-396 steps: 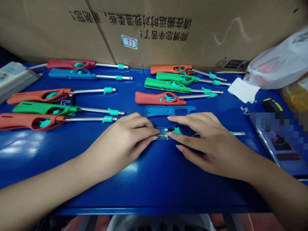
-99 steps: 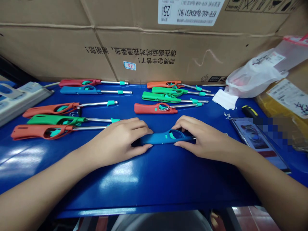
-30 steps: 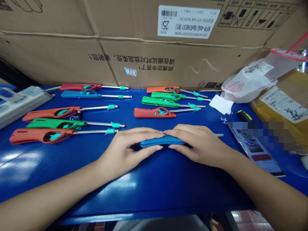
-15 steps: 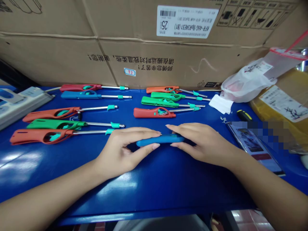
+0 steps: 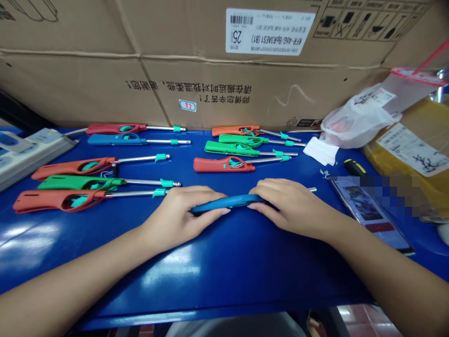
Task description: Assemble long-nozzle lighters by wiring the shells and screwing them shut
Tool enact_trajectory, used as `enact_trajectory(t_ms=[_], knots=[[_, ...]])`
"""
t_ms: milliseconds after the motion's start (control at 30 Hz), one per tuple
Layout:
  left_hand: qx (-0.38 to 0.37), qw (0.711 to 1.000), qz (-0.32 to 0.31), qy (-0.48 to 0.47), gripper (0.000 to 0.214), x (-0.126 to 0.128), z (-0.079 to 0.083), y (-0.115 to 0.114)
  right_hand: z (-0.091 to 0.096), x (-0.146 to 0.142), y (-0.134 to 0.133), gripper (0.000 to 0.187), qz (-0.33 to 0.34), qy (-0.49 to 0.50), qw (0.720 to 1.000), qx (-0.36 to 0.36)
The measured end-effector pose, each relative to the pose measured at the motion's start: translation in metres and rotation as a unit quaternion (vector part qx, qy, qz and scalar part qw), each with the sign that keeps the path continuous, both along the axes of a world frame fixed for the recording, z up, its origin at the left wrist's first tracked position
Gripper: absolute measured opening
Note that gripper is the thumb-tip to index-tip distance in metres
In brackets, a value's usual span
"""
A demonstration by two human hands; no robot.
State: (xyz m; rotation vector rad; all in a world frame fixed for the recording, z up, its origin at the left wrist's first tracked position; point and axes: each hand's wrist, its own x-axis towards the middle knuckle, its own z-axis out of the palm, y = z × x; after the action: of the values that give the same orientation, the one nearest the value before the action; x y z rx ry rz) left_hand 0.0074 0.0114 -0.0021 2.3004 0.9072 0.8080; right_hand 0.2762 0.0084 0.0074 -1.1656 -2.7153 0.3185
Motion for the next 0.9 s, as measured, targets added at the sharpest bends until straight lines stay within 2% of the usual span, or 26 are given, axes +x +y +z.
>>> enact_trajectory(t_ms=[133, 300, 367, 533, 667, 900], knots=[[-0.033, 0.999, 0.012, -0.015, 0.019, 0.001, 0.003, -0.004, 0.000, 0.001, 0.000, 0.027, -0.007, -0.008, 1.000, -0.006], [-0.038, 0.997, 0.071, -0.004, 0.021, 0.001, 0.000, -0.003, 0.002, 0.002, 0.004, 0.028, -0.040, -0.038, 0.998, 0.003], [-0.073, 0.993, 0.090, -0.013, 0.026, 0.001, -0.002, -0.001, 0.002, 0.006, 0.008, 0.028, -0.043, -0.042, 0.998, -0.007], [-0.235, 0.959, 0.136, -0.080, 0.038, 0.001, 0.000, 0.004, 0.003, 0.029, 0.021, 0.020, -0.059, -0.014, 0.998, -0.024], [-0.263, 0.942, 0.146, -0.148, 0.039, -0.001, 0.002, 0.009, 0.010, 0.045, 0.024, 0.010, -0.101, -0.030, 0.994, 0.003], [-0.299, 0.902, 0.160, -0.267, 0.033, -0.003, -0.001, 0.011, 0.021, 0.052, 0.020, 0.015, -0.145, -0.020, 0.989, 0.016]])
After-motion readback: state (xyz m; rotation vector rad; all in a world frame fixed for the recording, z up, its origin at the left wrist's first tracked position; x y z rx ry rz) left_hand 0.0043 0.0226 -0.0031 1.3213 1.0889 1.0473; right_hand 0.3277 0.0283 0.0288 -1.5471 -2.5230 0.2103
